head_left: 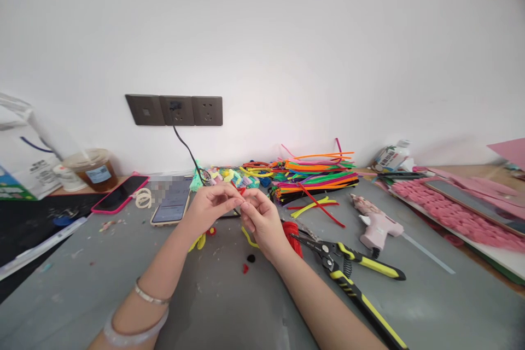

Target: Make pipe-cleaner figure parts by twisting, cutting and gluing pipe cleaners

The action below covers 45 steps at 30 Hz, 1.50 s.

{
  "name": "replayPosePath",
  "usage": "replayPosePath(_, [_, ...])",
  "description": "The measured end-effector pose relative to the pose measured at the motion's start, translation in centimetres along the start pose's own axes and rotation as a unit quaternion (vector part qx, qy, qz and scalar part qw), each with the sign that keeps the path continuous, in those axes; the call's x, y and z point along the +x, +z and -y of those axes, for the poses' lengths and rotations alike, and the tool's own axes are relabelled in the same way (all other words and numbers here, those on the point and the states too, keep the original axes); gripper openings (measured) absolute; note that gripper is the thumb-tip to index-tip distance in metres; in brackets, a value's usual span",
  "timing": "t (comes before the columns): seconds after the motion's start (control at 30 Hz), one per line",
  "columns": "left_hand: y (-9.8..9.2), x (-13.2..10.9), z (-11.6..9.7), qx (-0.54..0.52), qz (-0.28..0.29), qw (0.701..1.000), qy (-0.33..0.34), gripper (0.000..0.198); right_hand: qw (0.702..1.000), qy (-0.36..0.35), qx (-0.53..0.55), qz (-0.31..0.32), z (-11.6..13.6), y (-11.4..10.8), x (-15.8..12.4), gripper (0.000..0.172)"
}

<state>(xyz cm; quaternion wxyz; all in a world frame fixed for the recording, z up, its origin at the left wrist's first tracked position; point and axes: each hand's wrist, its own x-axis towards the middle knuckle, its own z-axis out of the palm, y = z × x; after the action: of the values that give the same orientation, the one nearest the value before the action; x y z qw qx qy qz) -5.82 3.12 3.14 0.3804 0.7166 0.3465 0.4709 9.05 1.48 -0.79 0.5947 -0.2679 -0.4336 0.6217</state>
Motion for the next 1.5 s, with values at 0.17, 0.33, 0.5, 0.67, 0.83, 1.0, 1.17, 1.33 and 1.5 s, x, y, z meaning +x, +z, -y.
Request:
replayPosePath(0.17, [0.2, -0.2, 0.4, 0.032, -0.018, 0.999, 0.022, 0.020, 1.000, 0.001, 0.013, 0.000, 0.1, 0.0, 0.1, 0.028])
replayPosePath(0.33, [0.3, -0.1, 0.3, 0.031, -0.049, 0.998, -0.008, 0.021, 1.000, 0.000, 0.001, 0.000, 0.1, -0.2, 0.2, 0.028])
replayPosePath(0.5, [0.5, -0.1, -0.1, -0.003, -0.058, 0.998, -0.013, 0.027, 1.000, 0.002, -0.002, 0.001, 0.1, 0.0, 0.0, 0.027])
replayPosePath(0.67, [0.7, -0.2, 0.1, 0.031, -0.022, 0.999, -0.011, 0.037, 1.000, 0.000, 0.015, -0.002, 0.1, 0.0, 0.1, 0.026])
replayPosePath(0.83, [0.5, -0.2, 0.1, 0.095, 0.017, 0.995, 0.025, 0.040, 1.000, 0.000, 0.014, -0.011, 0.0, -0.1, 0.1, 0.027])
replayPosePath(1.0, [0.6, -0.1, 0.4, 0.106, 0.012, 0.993, 0.044, 0.033, 0.999, -0.011, -0.010, -0.030, 0.2, -0.3, 0.2, 0.031])
replayPosePath(1.17, [0.3, 0.1, 0.9, 0.104, -0.009, 0.994, 0.024, 0.019, 0.998, -0.023, -0.037, -0.036, 0.3, -0.1, 0.2, 0.034])
replayPosePath(1.33, [-0.2, 0.1, 0.9, 0.099, 0.009, 0.995, 0.002, 0.017, 0.995, -0.048, -0.070, -0.045, 0.3, -0.1, 0.2, 0.041])
replayPosePath(1.5, [-0.2, 0.0, 0.7, 0.091, 0.015, 0.995, -0.036, 0.023, 0.992, -0.061, -0.092, -0.054, 0.2, 0.0, 0.1, 0.043])
